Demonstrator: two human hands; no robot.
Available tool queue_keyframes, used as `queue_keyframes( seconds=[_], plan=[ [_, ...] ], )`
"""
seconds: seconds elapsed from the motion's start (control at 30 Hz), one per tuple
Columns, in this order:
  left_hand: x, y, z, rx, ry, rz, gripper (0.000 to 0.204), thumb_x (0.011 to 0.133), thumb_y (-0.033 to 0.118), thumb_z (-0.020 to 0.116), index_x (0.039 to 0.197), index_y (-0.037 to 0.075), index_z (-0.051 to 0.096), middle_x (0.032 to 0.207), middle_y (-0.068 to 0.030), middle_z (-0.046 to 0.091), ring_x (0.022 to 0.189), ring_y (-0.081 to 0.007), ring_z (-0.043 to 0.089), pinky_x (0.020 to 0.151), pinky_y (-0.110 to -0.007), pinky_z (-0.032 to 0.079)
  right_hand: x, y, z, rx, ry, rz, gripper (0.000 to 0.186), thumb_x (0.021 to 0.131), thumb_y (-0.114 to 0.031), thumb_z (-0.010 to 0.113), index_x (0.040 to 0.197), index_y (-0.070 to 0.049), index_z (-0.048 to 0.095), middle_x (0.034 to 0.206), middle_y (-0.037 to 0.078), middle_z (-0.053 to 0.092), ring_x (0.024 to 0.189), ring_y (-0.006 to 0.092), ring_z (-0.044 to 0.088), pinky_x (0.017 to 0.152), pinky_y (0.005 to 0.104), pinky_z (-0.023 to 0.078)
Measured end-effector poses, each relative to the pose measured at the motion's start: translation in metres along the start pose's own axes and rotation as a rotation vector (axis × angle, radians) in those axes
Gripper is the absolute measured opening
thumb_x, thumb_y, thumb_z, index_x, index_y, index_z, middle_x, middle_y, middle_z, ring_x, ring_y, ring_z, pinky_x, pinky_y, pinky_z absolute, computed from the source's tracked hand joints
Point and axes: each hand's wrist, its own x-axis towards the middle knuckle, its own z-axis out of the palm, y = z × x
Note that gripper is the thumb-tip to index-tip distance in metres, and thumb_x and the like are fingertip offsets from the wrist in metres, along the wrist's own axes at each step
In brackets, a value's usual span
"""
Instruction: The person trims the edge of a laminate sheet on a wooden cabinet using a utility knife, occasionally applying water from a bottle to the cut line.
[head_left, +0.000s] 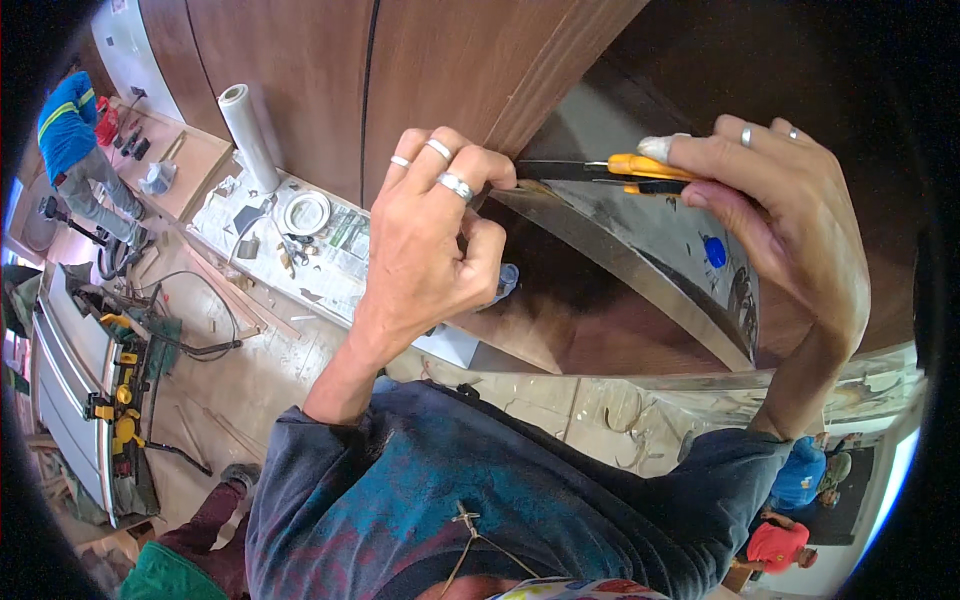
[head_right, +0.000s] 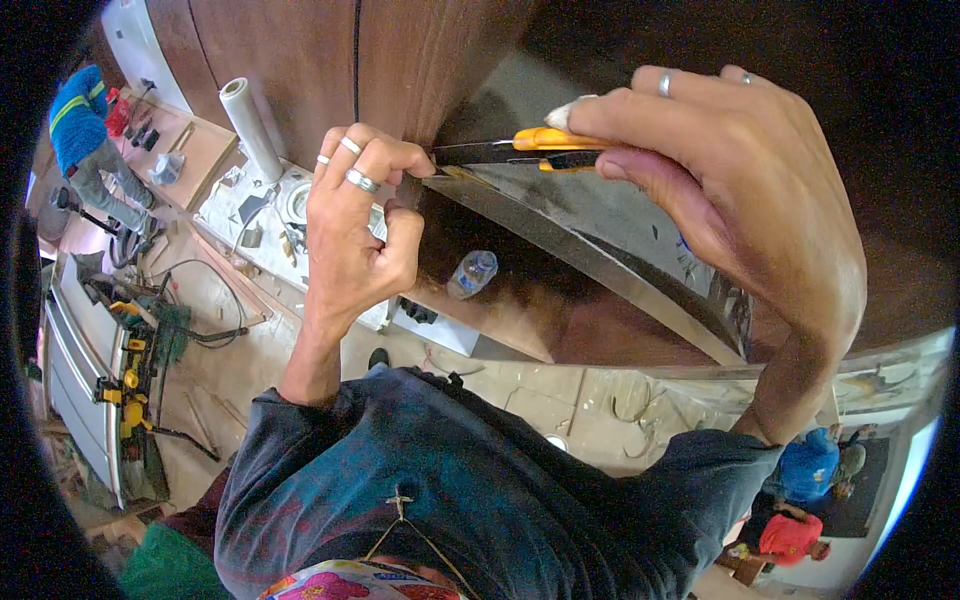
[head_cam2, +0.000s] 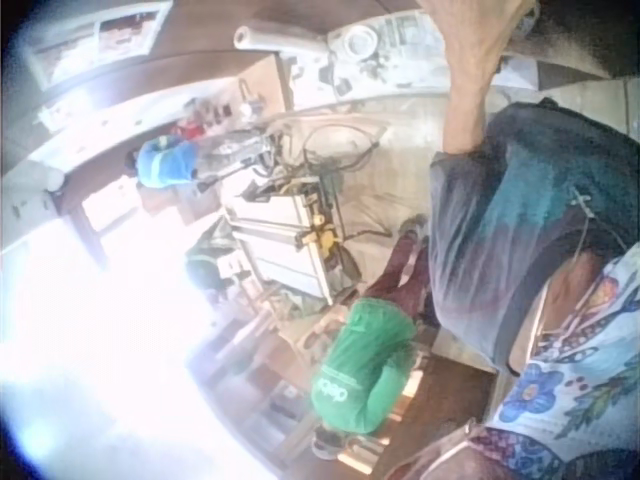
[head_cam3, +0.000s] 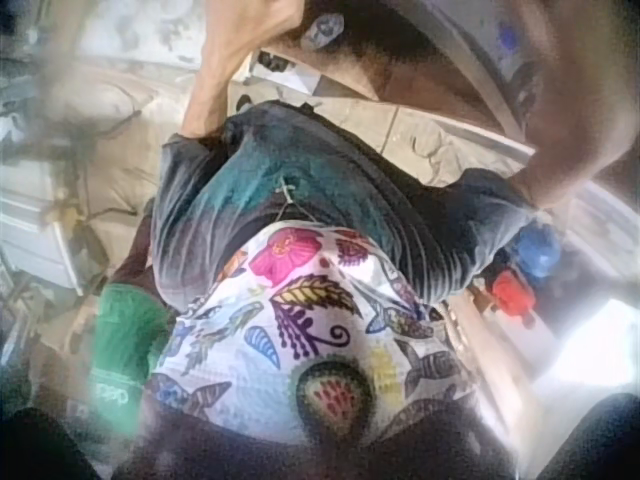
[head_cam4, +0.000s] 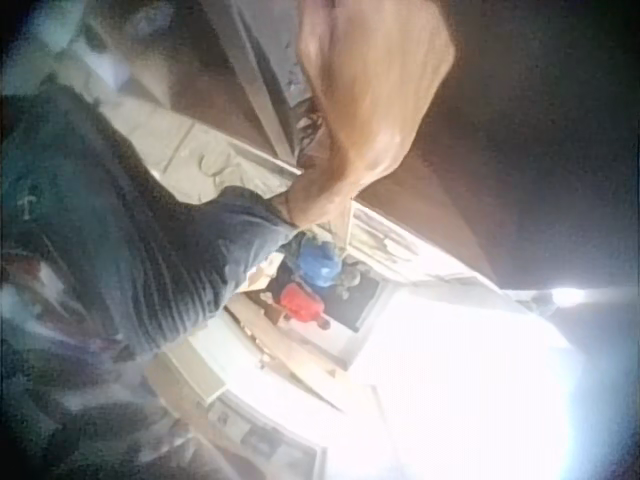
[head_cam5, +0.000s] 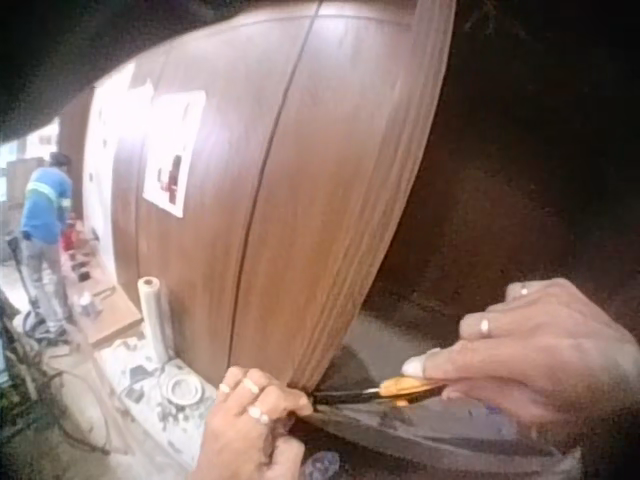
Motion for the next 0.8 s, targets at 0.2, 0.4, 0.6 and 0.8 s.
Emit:
queue_keyframes(
  seconds=[0.2, 0.4, 0.6, 0.8],
  plan=[
    [-0.001, 0.002, -0.003, 0.01, -0.005, 0.011, 0.031, 0.06, -0.005, 0.055, 0.089, 0.005, 0.063, 0.084, -0.0116, 0.056, 0.082, -0.0337, 0.052, 0.073, -0.042, 0.047, 0.02, -0.003, 0.005, 0.05, -0.113, -0.024, 0.025, 0.086, -0.012, 0.07, 0.111, -0.007, 0.073, 0.081, 0.009, 0.066, 0.069, 0.0237, 0.062, 0.063, 0.0367, 0.041],
    [-0.003, 0.002, -0.006, 0.028, -0.007, 0.018, 0.032, 0.06, -0.005, 0.055, 0.089, 0.005, 0.063, 0.084, -0.0113, 0.056, 0.083, -0.0336, 0.053, 0.074, -0.042, 0.047, 0.031, 0.014, -0.007, 0.107, -0.233, -0.106, 0.026, 0.086, -0.01, 0.069, 0.111, -0.003, 0.072, 0.09, 0.015, 0.07, 0.078, 0.0294, 0.067, 0.069, 0.0389, 0.05],
    [-0.004, 0.005, -0.004, -0.028, -0.017, -0.002, 0.033, 0.06, -0.005, 0.056, 0.09, 0.005, 0.062, 0.085, -0.0123, 0.056, 0.085, -0.0347, 0.053, 0.075, -0.044, 0.048, 0.0, 0.01, -0.034, 0.235, -0.067, 0.0, 0.027, 0.086, -0.003, 0.07, 0.113, -0.003, 0.071, 0.098, 0.015, 0.072, 0.088, 0.025, 0.068, 0.08, 0.0375, 0.051],
    [-0.004, 0.008, -0.01, 0.009, -0.047, -0.023, 0.035, 0.06, -0.005, 0.056, 0.093, 0.004, 0.062, 0.087, -0.0128, 0.057, 0.086, -0.0348, 0.054, 0.077, -0.044, 0.048, 0.015, 0.012, -0.037, 0.044, -0.171, -0.071, 0.031, 0.085, -0.003, 0.07, 0.116, -0.005, 0.071, 0.092, 0.011, 0.071, 0.08, 0.0206, 0.064, 0.072, 0.0338, 0.047]
  ],
)
